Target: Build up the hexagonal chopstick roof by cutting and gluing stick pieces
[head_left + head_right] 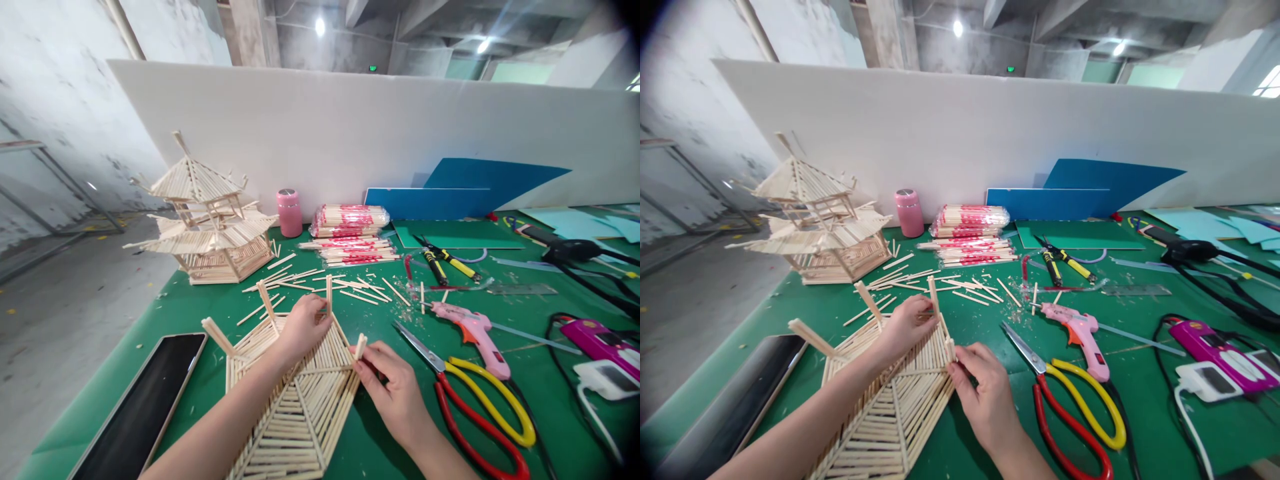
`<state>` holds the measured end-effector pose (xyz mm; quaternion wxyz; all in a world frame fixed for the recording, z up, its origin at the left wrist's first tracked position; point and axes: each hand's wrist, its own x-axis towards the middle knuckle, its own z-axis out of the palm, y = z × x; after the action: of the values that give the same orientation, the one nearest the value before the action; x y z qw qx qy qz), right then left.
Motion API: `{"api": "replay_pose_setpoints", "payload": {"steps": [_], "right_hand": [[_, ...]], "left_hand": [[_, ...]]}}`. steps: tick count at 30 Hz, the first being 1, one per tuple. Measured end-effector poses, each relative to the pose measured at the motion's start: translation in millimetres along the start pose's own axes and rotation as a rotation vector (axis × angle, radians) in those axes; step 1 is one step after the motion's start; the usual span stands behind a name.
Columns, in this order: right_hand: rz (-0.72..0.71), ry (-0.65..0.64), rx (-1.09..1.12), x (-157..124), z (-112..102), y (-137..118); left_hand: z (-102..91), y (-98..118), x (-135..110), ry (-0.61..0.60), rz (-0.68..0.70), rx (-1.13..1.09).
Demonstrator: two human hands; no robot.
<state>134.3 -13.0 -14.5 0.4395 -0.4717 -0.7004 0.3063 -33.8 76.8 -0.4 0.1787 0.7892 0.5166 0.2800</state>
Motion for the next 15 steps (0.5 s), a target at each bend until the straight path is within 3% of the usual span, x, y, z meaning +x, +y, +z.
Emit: {"api": "replay_pose_setpoints", "payload": {"steps": [15], "right_hand": [[0.012,0.006,-0.019,-0.2,0.6,0.3]], "left_hand": [[5.5,-0.5,6.5,0.018,-0.025,-0.003]]}}
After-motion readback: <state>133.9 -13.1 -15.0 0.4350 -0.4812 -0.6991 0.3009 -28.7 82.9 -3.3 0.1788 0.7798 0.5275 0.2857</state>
